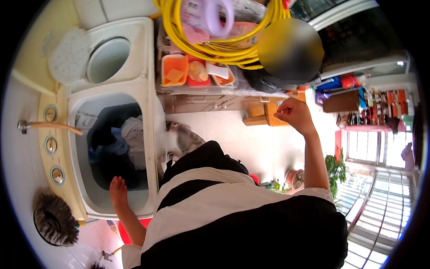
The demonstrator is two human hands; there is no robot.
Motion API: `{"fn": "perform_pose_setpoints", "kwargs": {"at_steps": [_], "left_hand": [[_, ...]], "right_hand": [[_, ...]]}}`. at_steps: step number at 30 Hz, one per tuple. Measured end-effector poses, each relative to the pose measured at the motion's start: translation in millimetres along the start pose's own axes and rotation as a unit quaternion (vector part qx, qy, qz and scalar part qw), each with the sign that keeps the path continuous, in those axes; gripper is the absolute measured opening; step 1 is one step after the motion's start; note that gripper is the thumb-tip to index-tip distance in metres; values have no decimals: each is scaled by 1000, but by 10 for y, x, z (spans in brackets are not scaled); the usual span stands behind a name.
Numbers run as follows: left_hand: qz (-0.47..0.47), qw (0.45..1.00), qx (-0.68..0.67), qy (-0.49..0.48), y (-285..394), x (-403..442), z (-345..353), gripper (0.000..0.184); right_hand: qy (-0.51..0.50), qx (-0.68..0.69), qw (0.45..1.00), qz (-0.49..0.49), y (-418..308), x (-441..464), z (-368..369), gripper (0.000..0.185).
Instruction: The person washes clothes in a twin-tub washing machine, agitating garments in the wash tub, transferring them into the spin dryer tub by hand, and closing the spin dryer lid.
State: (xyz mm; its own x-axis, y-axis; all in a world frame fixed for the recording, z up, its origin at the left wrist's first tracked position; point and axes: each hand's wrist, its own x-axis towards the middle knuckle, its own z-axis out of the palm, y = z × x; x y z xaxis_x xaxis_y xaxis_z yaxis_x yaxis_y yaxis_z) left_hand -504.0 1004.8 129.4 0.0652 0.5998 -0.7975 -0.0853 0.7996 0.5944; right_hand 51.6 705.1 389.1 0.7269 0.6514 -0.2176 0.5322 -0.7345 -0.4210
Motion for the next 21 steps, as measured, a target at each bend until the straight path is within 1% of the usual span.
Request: {"fn": "perform_pose_setpoints", "kwargs": {"at_steps": [1,3,4,5,7,8,9,10,11,12,13,14,15,16,18,19,21], "left_hand": [[-5,1000,8,-8,-18,10,-31,34],[-6,999,6,-45,-43,49,-80,34],[-10,999,11,-49,-38,39,-42,34],[-12,999,24,-37,-27,7,6,33],[-13,999,38,-21,-15,-11,15,33],[-13,999,48,-20,-21,-6,4,31],[-13,998,58,-17,-25,-8,-11,30],[-14,998,59,-16,-24,-12,-22,30],[-13,998,63,-13,-23,-14,-22,30],[-11,998,66,-11,-22,-15,-19,29],[-12,998,64,-11,-22,-22,-7,29],[-9,997,70,-6,-20,-29,7,29],[-7,997,76,-1,-18,-39,13,29],[-8,997,74,0,-17,-47,19,29],[-7,997,75,0,-9,-67,30,29],[-8,997,75,0,1,-80,39,29],[-6,996,89,1,6,-86,61,29]], "right_hand": [[4,-1,1000,12,180,-34,28,21],[19,-138,988,73,518,-94,100,46],[6,-232,969,87,787,-117,178,76],[7,-233,968,92,881,-150,191,76],[-54,-278,944,168,1032,-182,251,91],[-46,-202,969,138,1327,-171,308,92],[-48,-202,968,139,1475,-156,331,92],[-65,-78,979,179,1593,-133,348,87],[-79,46,972,215,1708,-108,358,82],[-63,-11,989,136,1784,-84,373,58],[-63,-13,989,134,1854,-59,371,58],[-47,-123,969,211,1922,-31,365,49],[-30,-230,931,283,1860,-8,342,40],[-30,-232,931,281,1795,15,315,40],[-19,-251,913,320,1685,30,271,32],[-20,-252,913,320,1640,30,260,32],[-40,-349,895,274,1575,26,238,50]]}}
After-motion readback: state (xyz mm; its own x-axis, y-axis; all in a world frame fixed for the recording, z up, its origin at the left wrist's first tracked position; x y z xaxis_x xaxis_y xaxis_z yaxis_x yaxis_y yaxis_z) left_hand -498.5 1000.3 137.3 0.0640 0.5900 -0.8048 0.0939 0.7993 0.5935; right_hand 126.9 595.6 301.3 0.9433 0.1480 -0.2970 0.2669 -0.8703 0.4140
